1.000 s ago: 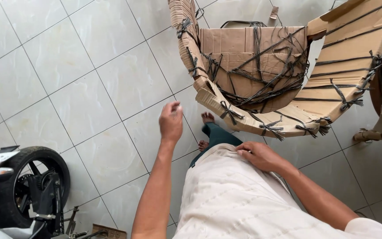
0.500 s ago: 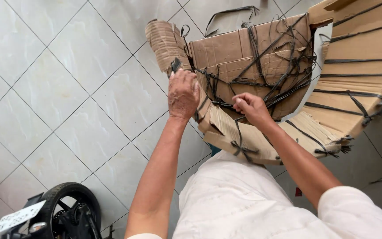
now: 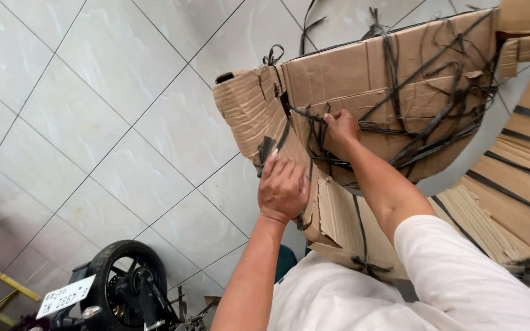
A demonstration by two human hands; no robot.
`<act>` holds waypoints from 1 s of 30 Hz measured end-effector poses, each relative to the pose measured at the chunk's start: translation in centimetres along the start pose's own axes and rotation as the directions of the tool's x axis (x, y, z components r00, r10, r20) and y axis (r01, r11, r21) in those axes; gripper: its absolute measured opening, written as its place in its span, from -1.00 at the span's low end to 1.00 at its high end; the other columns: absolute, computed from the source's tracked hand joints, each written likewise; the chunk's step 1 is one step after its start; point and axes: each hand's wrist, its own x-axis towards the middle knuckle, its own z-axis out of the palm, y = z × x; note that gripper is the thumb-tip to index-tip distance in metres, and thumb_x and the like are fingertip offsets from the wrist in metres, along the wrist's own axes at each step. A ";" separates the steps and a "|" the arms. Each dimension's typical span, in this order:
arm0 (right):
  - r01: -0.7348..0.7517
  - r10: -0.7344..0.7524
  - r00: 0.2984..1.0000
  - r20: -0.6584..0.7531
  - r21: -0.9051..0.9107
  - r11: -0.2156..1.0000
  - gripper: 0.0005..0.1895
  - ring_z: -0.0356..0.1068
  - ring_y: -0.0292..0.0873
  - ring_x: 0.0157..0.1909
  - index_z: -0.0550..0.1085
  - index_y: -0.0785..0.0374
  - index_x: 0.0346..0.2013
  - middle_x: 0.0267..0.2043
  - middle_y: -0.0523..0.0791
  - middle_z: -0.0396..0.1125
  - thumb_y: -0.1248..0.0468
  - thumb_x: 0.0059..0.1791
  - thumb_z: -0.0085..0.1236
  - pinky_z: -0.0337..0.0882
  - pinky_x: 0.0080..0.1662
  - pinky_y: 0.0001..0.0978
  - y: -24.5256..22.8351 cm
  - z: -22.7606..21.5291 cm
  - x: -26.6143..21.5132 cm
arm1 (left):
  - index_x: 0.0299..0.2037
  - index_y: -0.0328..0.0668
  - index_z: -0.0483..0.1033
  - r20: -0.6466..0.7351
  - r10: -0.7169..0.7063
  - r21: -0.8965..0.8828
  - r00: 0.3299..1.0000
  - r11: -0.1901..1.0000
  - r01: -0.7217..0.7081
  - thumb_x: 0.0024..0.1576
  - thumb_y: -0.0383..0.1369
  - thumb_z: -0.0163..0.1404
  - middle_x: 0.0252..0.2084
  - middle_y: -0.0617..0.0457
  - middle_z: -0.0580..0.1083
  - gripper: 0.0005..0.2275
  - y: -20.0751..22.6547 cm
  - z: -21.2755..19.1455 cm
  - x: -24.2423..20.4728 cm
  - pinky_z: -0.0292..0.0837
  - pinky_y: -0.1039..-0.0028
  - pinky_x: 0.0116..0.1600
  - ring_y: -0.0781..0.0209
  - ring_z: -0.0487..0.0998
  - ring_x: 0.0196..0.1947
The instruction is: Wrapping a chair frame with protective cardboard pieces and securing them by threading and tying plastic strips.
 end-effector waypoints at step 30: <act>0.761 0.057 0.601 -0.797 0.593 0.264 -0.95 0.28 -0.29 -0.54 0.39 0.24 -0.04 -0.49 -0.05 0.24 0.33 0.22 -0.03 0.32 -0.47 -0.58 -4.5 -24.3 -41.6 | -0.10 0.10 0.59 0.119 0.220 -0.322 0.968 0.931 -0.172 0.21 -0.20 0.02 -0.25 0.14 0.59 -0.85 -0.5 -4.5 1.2 -0.05 0.01 0.48 0.09 0.61 -0.07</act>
